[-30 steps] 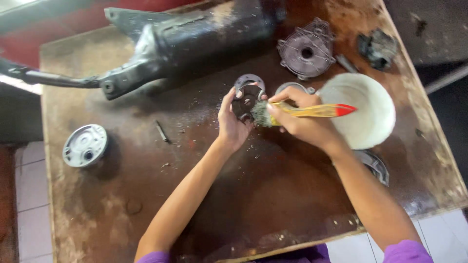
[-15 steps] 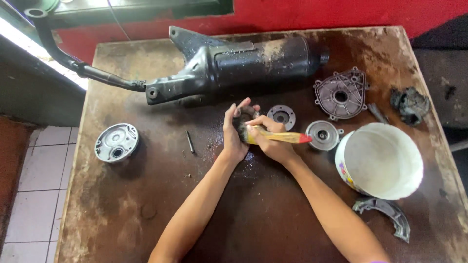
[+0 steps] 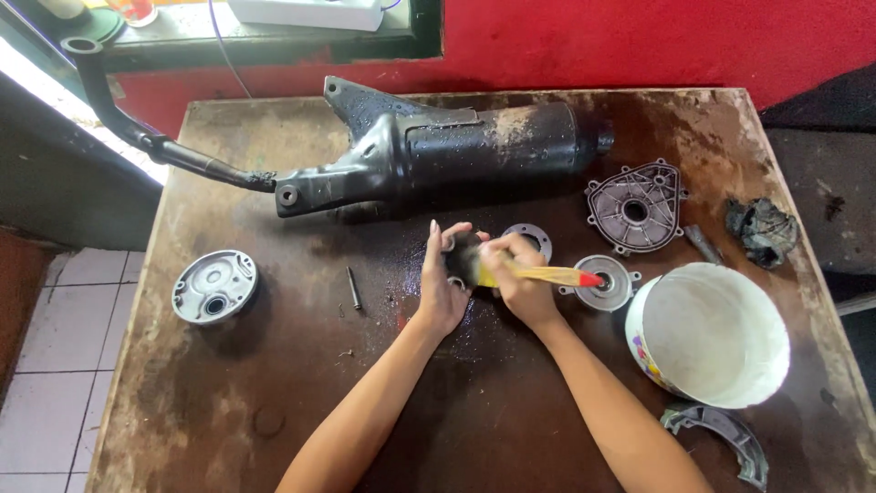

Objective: Cleaning internal motorcycle engine components using a brush and solvent at a workbench.

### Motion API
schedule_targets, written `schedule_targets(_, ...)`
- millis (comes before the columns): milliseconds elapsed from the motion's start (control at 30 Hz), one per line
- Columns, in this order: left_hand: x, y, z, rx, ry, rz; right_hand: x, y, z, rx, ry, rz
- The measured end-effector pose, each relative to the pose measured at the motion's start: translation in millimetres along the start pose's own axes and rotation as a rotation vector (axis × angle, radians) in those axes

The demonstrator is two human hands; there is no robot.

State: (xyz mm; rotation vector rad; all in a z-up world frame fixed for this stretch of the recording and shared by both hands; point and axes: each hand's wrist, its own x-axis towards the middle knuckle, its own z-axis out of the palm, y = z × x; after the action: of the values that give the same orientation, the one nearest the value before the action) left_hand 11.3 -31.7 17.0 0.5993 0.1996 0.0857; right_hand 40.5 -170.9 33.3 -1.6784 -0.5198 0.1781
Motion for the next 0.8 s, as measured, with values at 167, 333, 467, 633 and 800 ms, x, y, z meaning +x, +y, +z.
schedule_targets(167,-9.5,11.9,11.7,0.044,0.063,-0.022,-4.8,-17.6,8.0,-0.088,0.150,-0.343)
schedule_targets(333,-9.5,12.2,10.4,0.033,0.088,-0.039,-3.2,-8.4,4.1,0.083,0.172,-0.033)
schedule_targets(467,-6.1,4.3,4.3,0.028,0.108,-0.009,-4.5,-1.2,-1.3,-0.047,0.067,-0.227)
schedule_targets(633,-7.3,11.9,9.7,0.082,0.071,0.018,-3.6,-9.6,5.2,-0.001,0.180,-0.280)
schedule_targets(800,-5.3,11.8,2.0,0.053,0.146,-0.040,-2.6,-14.0,5.2,0.109,0.145,-0.095)
